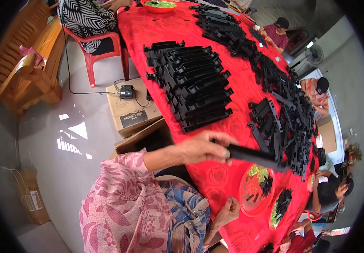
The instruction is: The person assembles plastic components by inserting small pieces into black plastic frames by hand and placing the completed frames onto a stack on the table.
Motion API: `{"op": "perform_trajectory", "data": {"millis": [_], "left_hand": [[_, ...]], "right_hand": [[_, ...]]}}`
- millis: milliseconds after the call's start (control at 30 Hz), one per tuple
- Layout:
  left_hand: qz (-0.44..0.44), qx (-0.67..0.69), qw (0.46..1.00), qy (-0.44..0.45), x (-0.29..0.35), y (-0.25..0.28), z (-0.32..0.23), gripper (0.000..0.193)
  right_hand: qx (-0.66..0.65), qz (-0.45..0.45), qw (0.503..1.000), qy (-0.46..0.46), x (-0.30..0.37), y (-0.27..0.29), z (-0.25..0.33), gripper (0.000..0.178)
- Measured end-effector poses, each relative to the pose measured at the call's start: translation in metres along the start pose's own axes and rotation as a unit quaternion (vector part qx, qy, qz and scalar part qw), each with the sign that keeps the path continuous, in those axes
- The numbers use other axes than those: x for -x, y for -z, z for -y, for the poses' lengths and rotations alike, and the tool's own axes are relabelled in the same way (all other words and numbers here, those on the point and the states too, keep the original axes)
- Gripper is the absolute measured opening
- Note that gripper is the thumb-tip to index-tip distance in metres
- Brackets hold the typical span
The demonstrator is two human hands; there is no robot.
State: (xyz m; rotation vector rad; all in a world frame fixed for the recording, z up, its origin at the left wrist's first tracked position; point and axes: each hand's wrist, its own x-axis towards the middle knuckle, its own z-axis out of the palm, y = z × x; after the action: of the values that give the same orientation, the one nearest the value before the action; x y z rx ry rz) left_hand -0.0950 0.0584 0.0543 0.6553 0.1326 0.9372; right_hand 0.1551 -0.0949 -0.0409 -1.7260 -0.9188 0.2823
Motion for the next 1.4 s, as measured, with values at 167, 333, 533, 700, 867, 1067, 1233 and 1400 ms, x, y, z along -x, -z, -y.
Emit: {"op": "perform_trajectory", "data": {"millis": [167,333,533,700,867,1067,1233,1400], "left_hand": [[-0.159,-0.187,0.937,-0.247,0.020,0.009,-0.108,0.039],[-0.376,-0.336,0.745,-0.436,0.006,0.109,-0.208,0.031],[-0.528,-0.505,0.579,-0.361,-0.025,0.214,-0.262,0.032],[-0.553,-0.544,0.547,-0.315,-0.034,0.254,-0.263,0.039],[-0.556,-0.646,0.468,-0.234,-0.026,0.263,-0.258,0.041],[-0.508,-0.643,0.528,-0.222,-0.028,0.270,-0.255,0.045],[-0.501,-0.700,0.458,-0.222,0.001,0.305,-0.266,0.039],[-0.470,-0.672,0.527,-0.224,-0.009,0.319,-0.290,0.036]], "right_hand": [[0.014,0.041,0.999,0.019,-0.003,-0.001,0.000,0.007],[0.148,0.075,0.979,0.119,-0.001,-0.006,0.000,0.006],[0.194,0.065,0.963,0.173,-0.001,-0.009,0.001,0.004],[0.208,0.070,0.963,0.159,-0.003,-0.011,0.003,0.006],[0.222,0.074,0.959,0.162,-0.003,-0.008,-0.001,0.007],[0.223,0.046,0.961,0.157,0.000,-0.006,-0.005,0.005],[0.190,0.075,0.967,0.153,-0.002,-0.012,0.007,0.007],[0.206,0.054,0.967,0.142,-0.005,-0.011,0.016,0.008]]}}
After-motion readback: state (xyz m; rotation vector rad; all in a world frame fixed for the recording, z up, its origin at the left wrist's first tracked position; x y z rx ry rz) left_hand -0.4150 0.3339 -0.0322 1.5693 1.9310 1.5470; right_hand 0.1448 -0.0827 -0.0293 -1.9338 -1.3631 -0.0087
